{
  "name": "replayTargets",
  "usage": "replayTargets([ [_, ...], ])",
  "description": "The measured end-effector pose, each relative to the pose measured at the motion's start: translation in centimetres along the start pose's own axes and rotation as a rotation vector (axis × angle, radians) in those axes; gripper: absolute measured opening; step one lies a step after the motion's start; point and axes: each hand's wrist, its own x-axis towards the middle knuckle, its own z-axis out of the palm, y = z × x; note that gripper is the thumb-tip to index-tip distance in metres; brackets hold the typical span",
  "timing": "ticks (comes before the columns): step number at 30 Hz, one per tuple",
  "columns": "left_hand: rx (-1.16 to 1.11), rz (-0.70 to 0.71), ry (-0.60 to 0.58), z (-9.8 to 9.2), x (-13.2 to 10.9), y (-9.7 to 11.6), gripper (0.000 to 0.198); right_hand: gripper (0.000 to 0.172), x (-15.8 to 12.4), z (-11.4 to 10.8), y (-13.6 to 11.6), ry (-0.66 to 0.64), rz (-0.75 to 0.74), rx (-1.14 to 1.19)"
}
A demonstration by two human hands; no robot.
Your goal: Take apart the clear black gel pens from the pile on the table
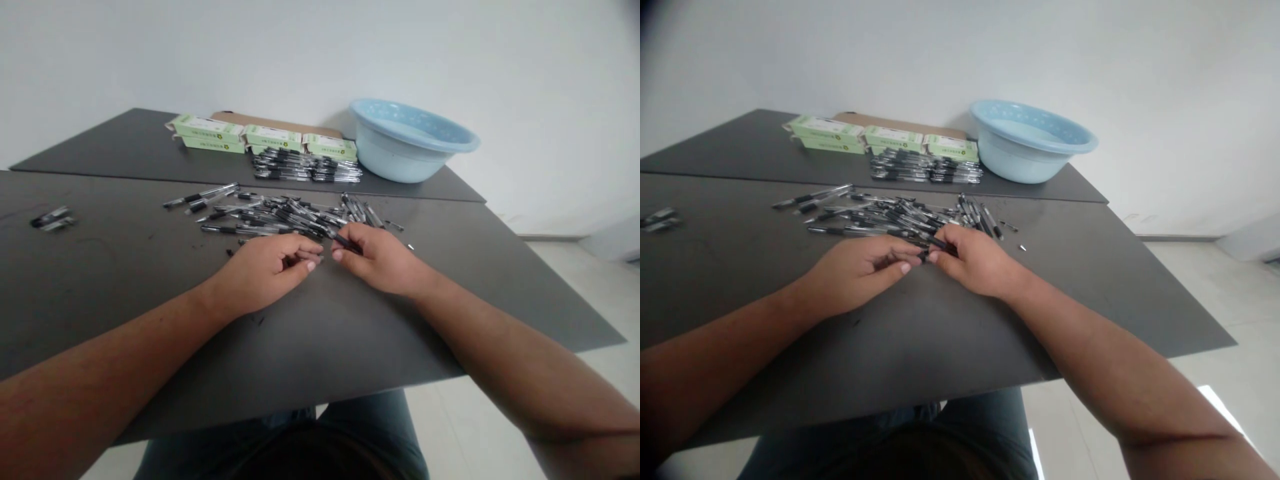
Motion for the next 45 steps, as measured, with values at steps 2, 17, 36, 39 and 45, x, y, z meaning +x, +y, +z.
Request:
replayTargets([
  [2,-0.080,-0.024,-0.031,0.2,-0.1,0.2,0.026,0.012,-0.4,0.9,-1.0,0.014,-0.080,0.050],
  [17,0.084,0.023,0.064,-0.1,0.0,0.9,0.017,0.014,-0.9,2.6,-1.9,0.156,0.023,0.059],
  [36,-0.136,-0.092,0.126,0.3,-0.1,0.6,0.009,0.012,-0.7,2.1,-1.0,0.056,-0.019,0.037],
  [39,-0.334,-0.180,0.168,0.3,0.2,0.1,0.017,0.011,-0.6,1.4,-1.0,0.065,-0.042,0.019],
  [45,-0.457,-0.216,0.269,0.3,0.5,0.2,0.018,0.016,-0.5,0.6,-0.7,0.149,-0.114,-0.084],
])
